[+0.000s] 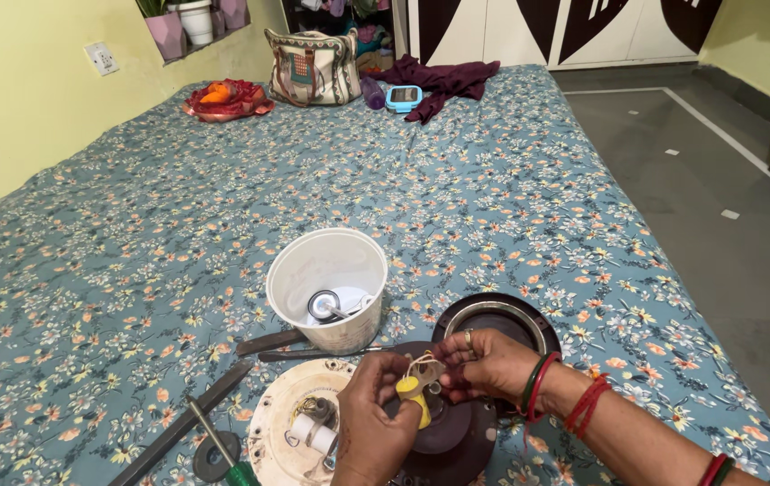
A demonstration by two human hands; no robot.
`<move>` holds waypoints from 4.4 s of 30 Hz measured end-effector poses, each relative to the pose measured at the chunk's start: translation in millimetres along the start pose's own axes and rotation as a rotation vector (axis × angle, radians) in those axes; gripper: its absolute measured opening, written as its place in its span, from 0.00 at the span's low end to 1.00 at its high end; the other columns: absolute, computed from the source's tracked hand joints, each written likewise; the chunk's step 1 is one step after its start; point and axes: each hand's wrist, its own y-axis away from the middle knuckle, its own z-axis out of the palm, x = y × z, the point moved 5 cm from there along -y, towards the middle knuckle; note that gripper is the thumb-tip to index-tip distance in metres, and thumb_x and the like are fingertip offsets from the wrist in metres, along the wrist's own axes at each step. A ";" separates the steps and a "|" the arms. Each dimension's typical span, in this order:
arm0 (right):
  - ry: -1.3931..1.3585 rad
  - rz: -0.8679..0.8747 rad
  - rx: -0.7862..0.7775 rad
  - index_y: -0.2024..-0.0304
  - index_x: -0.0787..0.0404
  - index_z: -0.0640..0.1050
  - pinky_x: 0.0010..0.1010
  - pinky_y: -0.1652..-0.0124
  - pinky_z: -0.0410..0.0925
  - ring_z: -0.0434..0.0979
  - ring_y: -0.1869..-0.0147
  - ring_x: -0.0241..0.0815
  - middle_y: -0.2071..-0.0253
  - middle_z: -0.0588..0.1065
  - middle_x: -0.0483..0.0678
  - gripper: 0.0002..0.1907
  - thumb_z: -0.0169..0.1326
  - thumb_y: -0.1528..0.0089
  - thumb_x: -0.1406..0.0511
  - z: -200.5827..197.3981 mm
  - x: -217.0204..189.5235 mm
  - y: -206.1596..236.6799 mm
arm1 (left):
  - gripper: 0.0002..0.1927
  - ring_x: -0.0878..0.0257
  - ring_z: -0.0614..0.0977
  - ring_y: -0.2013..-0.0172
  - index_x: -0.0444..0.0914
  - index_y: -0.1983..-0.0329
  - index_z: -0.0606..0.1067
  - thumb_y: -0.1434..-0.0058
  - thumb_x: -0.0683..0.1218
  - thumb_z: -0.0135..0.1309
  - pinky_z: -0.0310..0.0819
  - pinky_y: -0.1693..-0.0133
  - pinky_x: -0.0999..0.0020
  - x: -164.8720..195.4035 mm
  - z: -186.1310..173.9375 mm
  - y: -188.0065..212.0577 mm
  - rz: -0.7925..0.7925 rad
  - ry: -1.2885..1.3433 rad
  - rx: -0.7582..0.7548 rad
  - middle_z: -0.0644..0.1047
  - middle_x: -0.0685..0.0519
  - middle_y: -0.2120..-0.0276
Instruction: The person disassembles a small electric motor component, removes a yellow cylindrical part, and cleans the copper windings with a toothbrush. They handle wires and small parts on a bed with tools nearby.
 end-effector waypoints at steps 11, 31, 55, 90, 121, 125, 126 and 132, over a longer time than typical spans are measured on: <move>0.069 0.060 0.095 0.63 0.60 0.79 0.26 0.66 0.74 0.81 0.69 0.35 0.70 0.78 0.44 0.15 0.62 0.40 0.55 0.1 -4.2 0.8 | 0.12 0.62 0.85 0.69 0.28 0.57 0.73 0.45 0.34 0.55 0.83 0.67 0.70 -19.3 0.0 -4.7 -0.381 0.363 -0.090 0.80 0.45 0.67; 0.204 0.013 -0.073 0.63 0.59 0.79 0.21 0.68 0.67 0.72 0.68 0.28 0.67 0.76 0.39 0.14 0.50 0.38 0.56 -8.9 14.9 -12.7 | 0.17 0.71 0.75 0.82 0.38 0.82 0.74 0.44 0.48 0.67 0.65 0.78 0.71 -2.4 6.7 15.5 -0.462 -0.190 -0.555 0.76 0.56 0.84; 0.484 0.310 -0.309 0.55 0.61 0.78 0.21 0.70 0.72 0.78 0.70 0.28 0.69 0.78 0.40 0.11 0.51 0.37 0.63 2.1 13.2 14.7 | 0.16 0.64 0.80 0.73 0.38 0.74 0.76 0.52 0.52 0.70 0.73 0.69 0.65 -6.4 -2.0 22.4 -0.496 -0.523 -0.659 0.79 0.52 0.77; 0.995 -0.499 -0.078 0.44 0.62 0.76 0.34 0.50 0.74 0.81 0.46 0.39 0.51 0.80 0.49 0.17 0.56 0.36 0.69 51.9 -17.2 53.5 | 0.14 0.61 0.82 0.71 0.37 0.68 0.79 0.48 0.50 0.68 0.76 0.64 0.63 -33.1 -0.7 10.4 -0.450 -0.454 -0.298 0.80 0.51 0.74; 0.805 -0.628 0.518 0.56 0.63 0.77 0.33 0.62 0.74 0.82 0.60 0.42 0.64 0.79 0.49 0.09 0.57 0.39 0.70 51.5 -23.6 5.1 | 0.26 0.46 0.81 0.56 0.35 0.51 0.75 0.50 0.51 0.67 0.74 0.54 0.54 -21.3 7.6 7.2 -0.296 -0.498 -0.104 0.78 0.42 0.59; 0.528 -0.438 0.450 0.52 0.62 0.77 0.30 0.66 0.71 0.75 0.64 0.34 0.65 0.76 0.46 0.16 0.60 0.43 0.73 33.5 -16.2 0.2 | 0.28 0.51 0.83 0.61 0.37 0.47 0.73 0.51 0.48 0.66 0.76 0.57 0.58 -29.5 12.1 8.4 -0.401 -0.388 -0.129 0.80 0.47 0.64; 0.437 -0.370 0.425 0.51 0.62 0.77 0.30 0.66 0.71 0.77 0.63 0.34 0.64 0.78 0.45 0.16 0.57 0.42 0.73 29.2 -13.5 -1.0 | 0.30 0.53 0.83 0.62 0.37 0.45 0.72 0.52 0.47 0.67 0.76 0.57 0.60 -32.6 11.8 8.5 -0.432 -0.339 -0.122 0.80 0.48 0.65; -0.103 -0.121 0.336 0.48 0.65 0.74 0.35 0.64 0.78 0.80 0.62 0.40 0.59 0.77 0.48 0.15 0.45 0.35 0.69 11.3 -4.3 0.2 | 0.18 0.64 0.82 0.71 0.28 0.54 0.76 0.46 0.44 0.58 0.80 0.72 0.67 -52.3 3.2 7.9 -0.699 0.274 -0.025 0.81 0.51 0.69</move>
